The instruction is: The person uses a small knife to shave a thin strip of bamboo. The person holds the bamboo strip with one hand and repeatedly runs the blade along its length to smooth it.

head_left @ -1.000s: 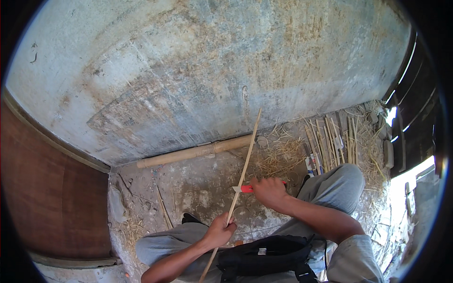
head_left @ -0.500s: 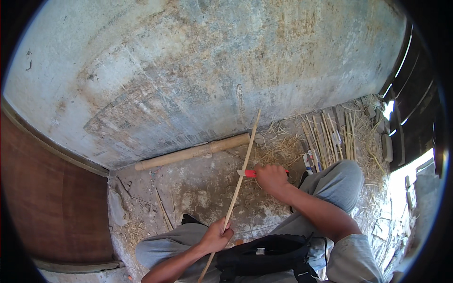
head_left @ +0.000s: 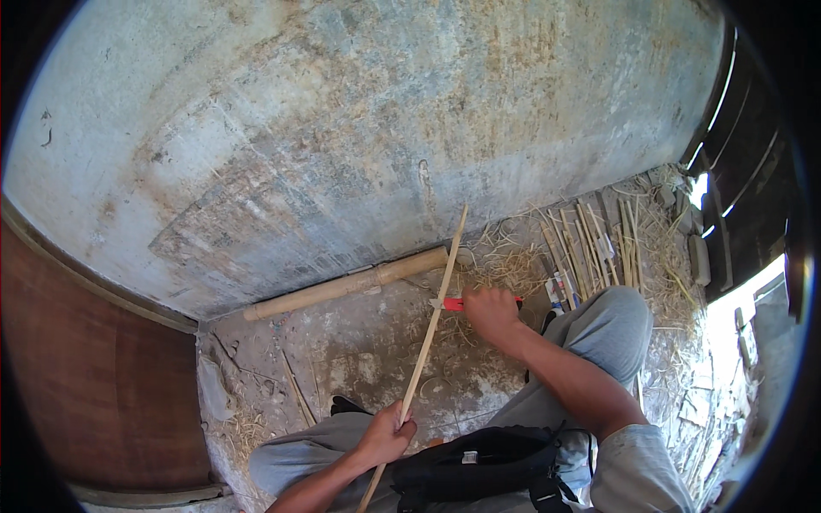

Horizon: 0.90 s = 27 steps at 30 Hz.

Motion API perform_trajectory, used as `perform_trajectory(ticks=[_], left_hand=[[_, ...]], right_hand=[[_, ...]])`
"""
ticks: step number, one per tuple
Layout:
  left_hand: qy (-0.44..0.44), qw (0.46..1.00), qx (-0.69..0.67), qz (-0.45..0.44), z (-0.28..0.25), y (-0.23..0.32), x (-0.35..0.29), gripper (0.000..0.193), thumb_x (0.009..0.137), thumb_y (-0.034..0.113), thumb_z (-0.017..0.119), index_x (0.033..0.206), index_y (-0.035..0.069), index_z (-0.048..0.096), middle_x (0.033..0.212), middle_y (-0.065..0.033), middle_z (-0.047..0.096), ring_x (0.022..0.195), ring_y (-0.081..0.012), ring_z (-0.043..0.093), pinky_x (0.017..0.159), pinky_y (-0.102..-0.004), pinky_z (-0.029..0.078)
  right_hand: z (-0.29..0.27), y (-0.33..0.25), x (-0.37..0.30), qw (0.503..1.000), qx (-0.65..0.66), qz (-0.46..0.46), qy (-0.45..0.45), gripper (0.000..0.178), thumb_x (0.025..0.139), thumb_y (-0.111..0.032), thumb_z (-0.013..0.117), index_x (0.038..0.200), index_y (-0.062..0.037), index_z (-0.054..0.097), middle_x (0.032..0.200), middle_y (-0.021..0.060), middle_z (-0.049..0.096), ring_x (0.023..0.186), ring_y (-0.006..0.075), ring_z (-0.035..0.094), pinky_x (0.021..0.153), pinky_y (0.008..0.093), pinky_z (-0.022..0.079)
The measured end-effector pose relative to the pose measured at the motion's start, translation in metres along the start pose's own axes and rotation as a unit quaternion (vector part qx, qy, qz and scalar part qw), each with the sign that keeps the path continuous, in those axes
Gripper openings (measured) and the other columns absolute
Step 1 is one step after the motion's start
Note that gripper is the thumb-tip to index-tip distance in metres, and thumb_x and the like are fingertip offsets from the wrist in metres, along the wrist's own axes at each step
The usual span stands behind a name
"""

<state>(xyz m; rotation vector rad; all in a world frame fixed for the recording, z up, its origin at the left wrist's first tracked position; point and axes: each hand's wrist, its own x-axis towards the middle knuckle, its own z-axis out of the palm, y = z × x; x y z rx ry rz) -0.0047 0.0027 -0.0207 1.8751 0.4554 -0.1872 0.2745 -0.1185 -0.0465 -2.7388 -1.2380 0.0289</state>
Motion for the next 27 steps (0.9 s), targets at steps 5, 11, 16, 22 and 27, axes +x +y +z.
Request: perform_trajectory(ticks=[5,11,16,22,27], left_hand=[[-0.002,1.000,0.001,-0.014,-0.001,0.008,-0.005,0.018,0.089,0.001,0.056,0.081,0.008,0.041,0.068,0.0059,0.036,0.059,-0.0045,0.033,0.051,-0.0252,0.028],[-0.032,0.998,-0.007,-0.049,-0.002,-0.002,-0.019,0.015,0.088,0.001,0.056,0.083,0.007,0.044,0.068,0.0030,0.040,0.061,-0.0059,0.038,0.053,-0.0262,0.031],[-0.039,0.997,-0.018,-0.057,-0.007,-0.019,-0.020,0.010,0.087,0.004,0.058,0.087,0.005,0.048,0.067,-0.0013,0.047,0.061,-0.0097,0.044,0.055,-0.0300,0.038],[-0.041,0.997,0.057,-0.026,-0.015,-0.013,-0.016,0.008,0.085,0.006,0.057,0.087,0.003,0.051,0.069,-0.0086,0.054,0.063,-0.0171,0.054,0.059,-0.0348,0.044],[-0.024,0.989,0.136,-0.046,-0.025,0.013,-0.008,0.008,0.083,0.005,0.058,0.088,0.002,0.053,0.070,-0.0127,0.056,0.065,-0.0207,0.057,0.062,-0.0361,0.046]], right_hand=[[0.005,0.008,0.004,1.000,0.000,0.009,0.011,0.009,0.081,-0.011,0.059,0.084,-0.0067,0.067,0.079,0.0147,0.070,0.074,0.0298,0.072,0.061,0.0410,0.055],[-0.006,0.039,0.020,0.995,0.002,0.098,-0.020,0.013,0.084,-0.010,0.059,0.090,-0.0068,0.070,0.090,0.0152,0.071,0.086,0.0292,0.072,0.069,0.0399,0.057],[-0.018,0.040,0.023,0.991,-0.016,0.134,-0.023,0.016,0.085,-0.011,0.060,0.095,-0.0083,0.072,0.095,0.0159,0.071,0.091,0.0304,0.070,0.076,0.0422,0.057],[-0.023,0.044,0.021,0.982,0.028,0.185,-0.038,0.016,0.086,-0.012,0.059,0.094,-0.0044,0.071,0.098,0.0168,0.070,0.094,0.0323,0.070,0.078,0.0435,0.056],[-0.023,0.045,0.023,0.979,0.044,0.190,0.060,0.012,0.081,-0.008,0.059,0.087,-0.0030,0.068,0.085,0.0196,0.069,0.081,0.0355,0.070,0.068,0.0457,0.056]])
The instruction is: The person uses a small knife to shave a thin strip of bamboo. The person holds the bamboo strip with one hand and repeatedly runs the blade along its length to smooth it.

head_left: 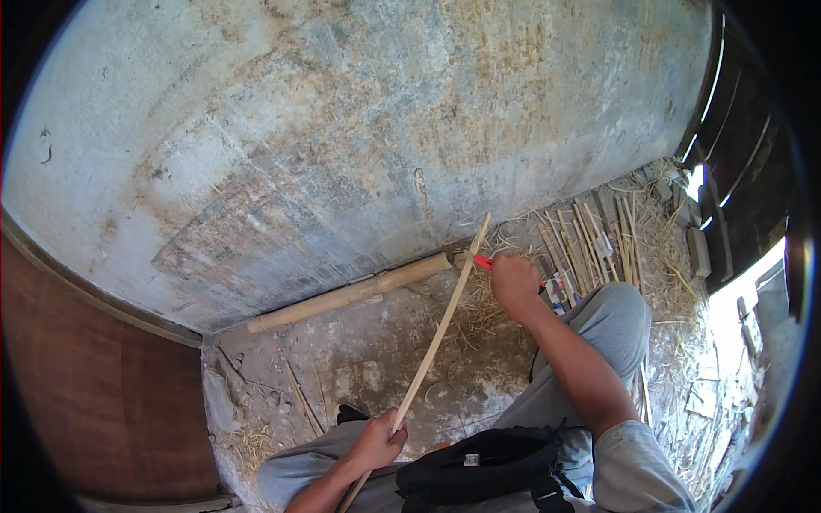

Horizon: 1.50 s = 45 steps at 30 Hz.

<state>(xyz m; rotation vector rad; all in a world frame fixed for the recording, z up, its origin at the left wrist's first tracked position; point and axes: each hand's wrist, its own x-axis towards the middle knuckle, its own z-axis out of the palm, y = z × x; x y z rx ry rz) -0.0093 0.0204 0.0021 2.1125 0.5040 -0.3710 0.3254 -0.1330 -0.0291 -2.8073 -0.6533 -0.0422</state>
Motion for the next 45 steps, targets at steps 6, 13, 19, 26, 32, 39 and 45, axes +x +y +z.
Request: perform_trajectory(ticks=[6,13,19,26,32,39,45], left_hand=[[-0.105,0.961,-0.256,-0.021,0.000,-0.011,0.001,0.019,0.089,0.003,0.057,0.078,0.009,0.042,0.065,0.0006,0.045,0.056,-0.0104,0.046,0.052,-0.0284,0.037],[-0.008,0.974,-0.223,0.029,0.004,-0.007,-0.005,0.029,0.090,0.002,0.061,0.076,0.012,0.038,0.067,0.0074,0.037,0.060,-0.0024,0.032,0.051,-0.0229,0.027],[-0.004,0.984,-0.177,-0.001,0.023,-0.024,0.000,0.021,0.089,0.001,0.060,0.079,0.007,0.043,0.070,0.0025,0.045,0.065,-0.0054,0.040,0.055,-0.0257,0.036],[0.012,0.991,-0.124,0.056,0.033,-0.017,0.002,0.022,0.088,0.003,0.062,0.079,0.009,0.043,0.067,0.0044,0.044,0.060,-0.0037,0.039,0.050,-0.0249,0.033],[-0.014,0.997,-0.063,-0.033,0.022,0.008,-0.001,0.011,0.085,0.009,0.061,0.085,0.002,0.053,0.068,-0.0106,0.059,0.063,-0.0171,0.059,0.058,-0.0340,0.046],[-0.011,0.998,-0.066,-0.010,0.024,0.003,0.000,0.015,0.086,0.012,0.063,0.084,0.002,0.051,0.067,-0.0116,0.058,0.060,-0.0180,0.058,0.056,-0.0340,0.045],[-0.029,0.997,-0.068,-0.013,0.023,0.005,-0.002,0.019,0.088,0.013,0.063,0.081,0.004,0.047,0.063,-0.0083,0.051,0.057,-0.0141,0.051,0.053,-0.0338,0.042]], right_hand=[[0.001,0.008,0.007,0.998,-0.062,-0.010,-0.006,0.009,0.086,-0.010,0.058,0.091,-0.0074,0.065,0.086,0.0167,0.071,0.081,0.0308,0.072,0.068,0.0419,0.057],[-0.016,0.010,0.009,0.989,0.109,0.096,0.030,0.020,0.086,-0.022,0.063,0.097,-0.0044,0.066,0.085,0.0209,0.069,0.084,0.0340,0.071,0.071,0.0454,0.055],[-0.015,-0.003,0.002,0.903,0.420,0.004,0.089,0.037,0.082,-0.030,0.073,0.100,0.0011,0.067,0.088,0.0189,0.068,0.084,0.0355,0.067,0.075,0.0414,0.052],[-0.021,-0.007,0.002,0.932,0.352,0.021,0.084,0.033,0.079,-0.027,0.076,0.095,-0.0001,0.070,0.087,0.0191,0.065,0.079,0.0377,0.065,0.072,0.0437,0.050],[-0.011,-0.005,0.000,0.941,0.310,0.001,0.137,0.017,0.080,-0.018,0.073,0.089,-0.0034,0.070,0.088,0.0161,0.065,0.080,0.0371,0.065,0.070,0.0460,0.050],[0.000,0.002,0.007,0.953,0.233,-0.104,0.162,0.007,0.075,-0.005,0.068,0.082,-0.0034,0.066,0.087,0.0136,0.065,0.074,0.0382,0.065,0.065,0.0478,0.052],[-0.001,0.000,0.012,0.948,0.269,-0.056,0.159,0.012,0.079,-0.011,0.072,0.081,0.0003,0.068,0.077,0.0199,0.065,0.070,0.0402,0.064,0.064,0.0469,0.051]])
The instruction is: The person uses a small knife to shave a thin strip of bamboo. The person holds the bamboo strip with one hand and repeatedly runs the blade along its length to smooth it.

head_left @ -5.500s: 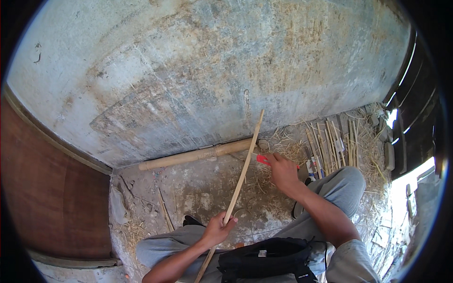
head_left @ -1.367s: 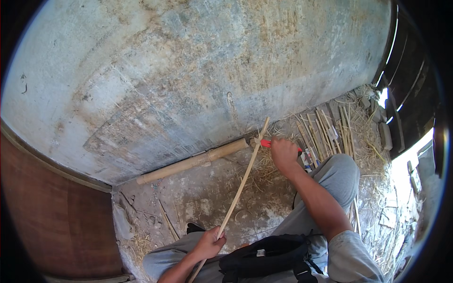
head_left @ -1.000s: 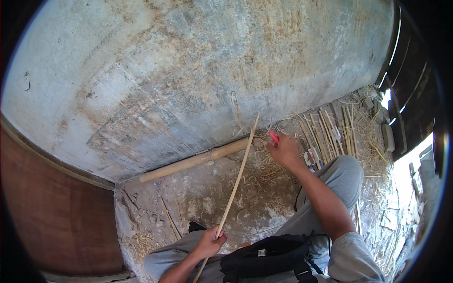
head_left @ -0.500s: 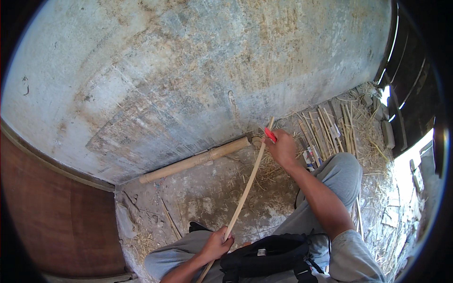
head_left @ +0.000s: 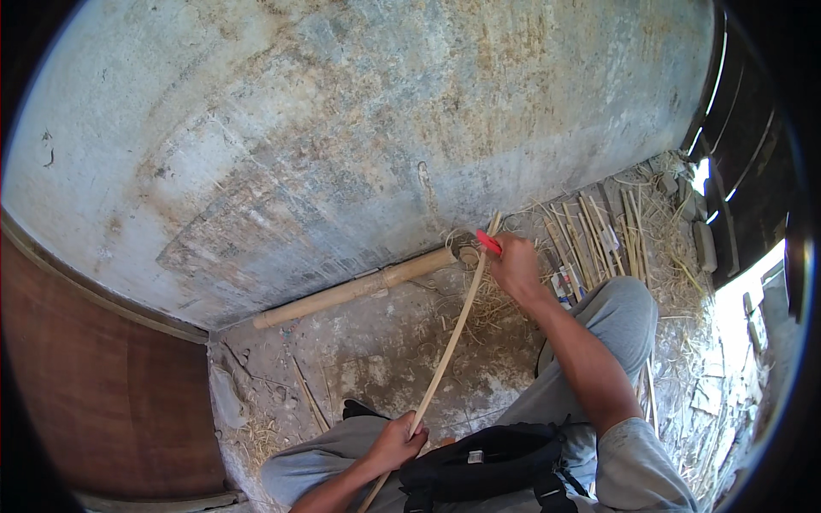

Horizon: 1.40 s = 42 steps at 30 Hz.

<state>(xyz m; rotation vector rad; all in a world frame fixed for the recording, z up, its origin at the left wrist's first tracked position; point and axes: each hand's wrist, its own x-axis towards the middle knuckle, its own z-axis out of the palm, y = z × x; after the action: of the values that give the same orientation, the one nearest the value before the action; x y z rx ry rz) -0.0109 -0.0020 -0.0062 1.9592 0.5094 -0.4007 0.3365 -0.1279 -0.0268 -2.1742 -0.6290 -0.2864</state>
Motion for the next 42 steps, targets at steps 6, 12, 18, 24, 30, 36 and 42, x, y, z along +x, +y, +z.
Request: perform_trajectory(ticks=[6,12,18,24,30,36,42], left_hand=[[0.015,0.997,-0.020,0.074,0.002,-0.011,0.001,0.026,0.092,0.013,0.062,0.077,0.010,0.041,0.056,0.0030,0.042,0.045,-0.0055,0.039,0.040,-0.0272,0.031],[-0.013,1.000,0.016,0.020,-0.003,-0.007,0.002,0.024,0.090,0.015,0.063,0.079,0.004,0.044,0.062,-0.0087,0.047,0.056,-0.0168,0.047,0.054,-0.0352,0.041],[0.019,0.998,0.013,0.055,-0.001,-0.006,0.001,0.028,0.091,0.015,0.065,0.076,0.009,0.041,0.057,-0.0012,0.043,0.052,-0.0094,0.042,0.047,-0.0306,0.036],[0.043,0.996,0.038,0.068,-0.009,0.009,-0.001,0.027,0.090,0.020,0.068,0.079,0.006,0.047,0.057,-0.0091,0.049,0.050,-0.0170,0.047,0.049,-0.0346,0.040],[0.016,0.997,0.056,0.057,-0.024,0.017,-0.002,0.026,0.091,0.022,0.067,0.088,0.001,0.052,0.058,-0.0136,0.055,0.047,-0.0259,0.055,0.047,-0.0387,0.042],[-0.041,0.995,0.023,0.088,-0.020,0.010,0.003,0.025,0.092,0.022,0.067,0.089,0.002,0.052,0.065,-0.0117,0.057,0.056,-0.0219,0.058,0.053,-0.0360,0.044],[-0.056,0.997,0.034,0.045,-0.023,0.011,-0.002,0.024,0.092,0.023,0.067,0.091,0.004,0.052,0.068,-0.0116,0.057,0.060,-0.0212,0.058,0.057,-0.0361,0.045]], right_hand=[[-0.012,-0.004,0.005,0.994,0.019,0.088,-0.059,0.022,0.081,-0.018,0.074,0.084,0.0033,0.069,0.073,0.0238,0.063,0.067,0.0411,0.063,0.062,0.0457,0.049],[-0.013,0.001,0.005,0.997,0.032,-0.052,-0.050,0.019,0.078,-0.017,0.076,0.079,0.0007,0.068,0.074,0.0193,0.065,0.068,0.0377,0.064,0.062,0.0433,0.050],[-0.015,0.002,0.002,0.997,0.006,-0.073,-0.004,0.017,0.078,-0.016,0.077,0.083,-0.0017,0.070,0.078,0.0160,0.067,0.071,0.0358,0.065,0.063,0.0408,0.051],[-0.020,0.002,-0.003,0.997,0.045,-0.067,-0.001,0.019,0.080,-0.016,0.076,0.087,-0.0001,0.070,0.076,0.0172,0.066,0.067,0.0333,0.065,0.061,0.0384,0.050],[-0.030,0.002,0.005,0.983,0.135,0.121,0.004,0.019,0.090,-0.019,0.064,0.089,-0.0021,0.071,0.058,0.0147,0.057,0.051,0.0217,0.055,0.054,0.0350,0.044],[-0.030,0.025,0.007,0.959,0.196,0.204,-0.029,0.024,0.094,-0.020,0.060,0.083,-0.0003,0.069,0.058,0.0045,0.055,0.048,0.0114,0.044,0.048,0.0297,0.036],[-0.046,0.024,0.010,0.801,0.457,0.373,-0.101,0.023,0.099,-0.021,0.054,0.083,-0.0056,0.058,0.079,0.0056,0.065,0.045,0.0055,0.034,0.043,0.0221,0.031]])
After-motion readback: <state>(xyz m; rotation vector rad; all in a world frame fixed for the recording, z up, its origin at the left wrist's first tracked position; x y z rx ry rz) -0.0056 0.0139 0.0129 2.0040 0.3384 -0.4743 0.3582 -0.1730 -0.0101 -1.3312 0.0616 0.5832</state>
